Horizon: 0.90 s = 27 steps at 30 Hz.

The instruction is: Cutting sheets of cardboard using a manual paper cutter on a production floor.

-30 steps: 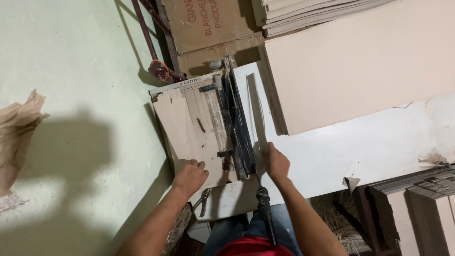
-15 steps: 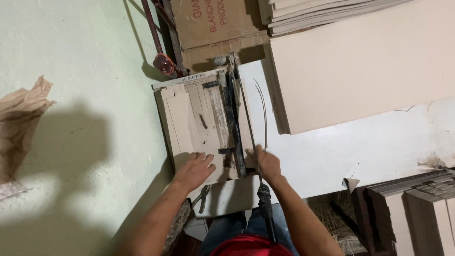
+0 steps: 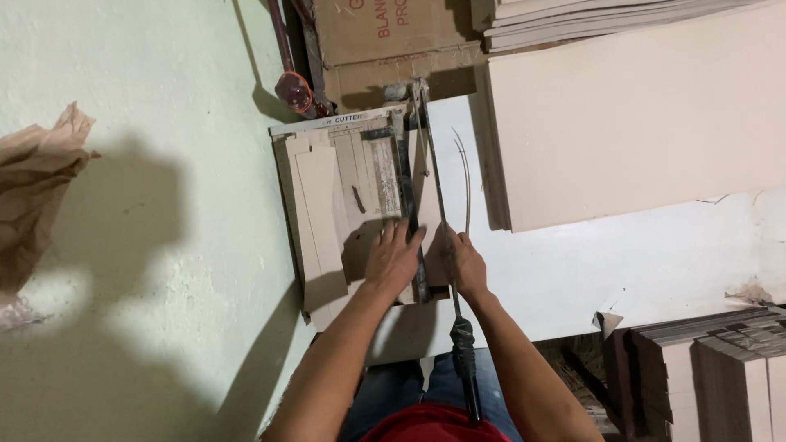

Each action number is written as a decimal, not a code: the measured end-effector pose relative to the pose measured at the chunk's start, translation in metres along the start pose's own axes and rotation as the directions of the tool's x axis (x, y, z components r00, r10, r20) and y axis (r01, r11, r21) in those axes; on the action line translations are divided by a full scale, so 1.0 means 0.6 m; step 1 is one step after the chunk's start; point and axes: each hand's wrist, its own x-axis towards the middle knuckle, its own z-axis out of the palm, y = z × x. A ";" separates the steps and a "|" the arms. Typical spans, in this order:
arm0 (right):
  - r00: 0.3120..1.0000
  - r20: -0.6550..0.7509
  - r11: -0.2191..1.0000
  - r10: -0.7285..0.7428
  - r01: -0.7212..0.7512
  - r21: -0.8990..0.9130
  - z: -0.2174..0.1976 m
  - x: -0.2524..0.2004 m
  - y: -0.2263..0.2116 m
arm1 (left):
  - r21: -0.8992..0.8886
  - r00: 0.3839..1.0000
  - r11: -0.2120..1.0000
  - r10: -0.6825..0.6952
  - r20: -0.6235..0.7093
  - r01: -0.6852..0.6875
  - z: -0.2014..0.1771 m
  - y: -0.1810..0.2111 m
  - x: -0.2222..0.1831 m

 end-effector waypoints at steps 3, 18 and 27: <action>0.999 -0.031 0.999 0.021 -0.022 -0.040 -0.001 0.015 -0.009 | -0.149 0.979 0.968 -0.196 0.058 0.203 -0.027 0.028 0.031; 0.995 -0.068 0.997 0.076 -0.076 0.015 -0.103 -0.175 -0.042 | 0.205 0.887 0.904 -0.413 0.205 0.374 0.008 0.047 0.094; 0.994 0.056 0.973 0.096 -0.081 -0.217 0.111 -0.280 0.024 | 0.235 0.881 0.904 -0.410 0.235 0.358 0.046 0.032 0.112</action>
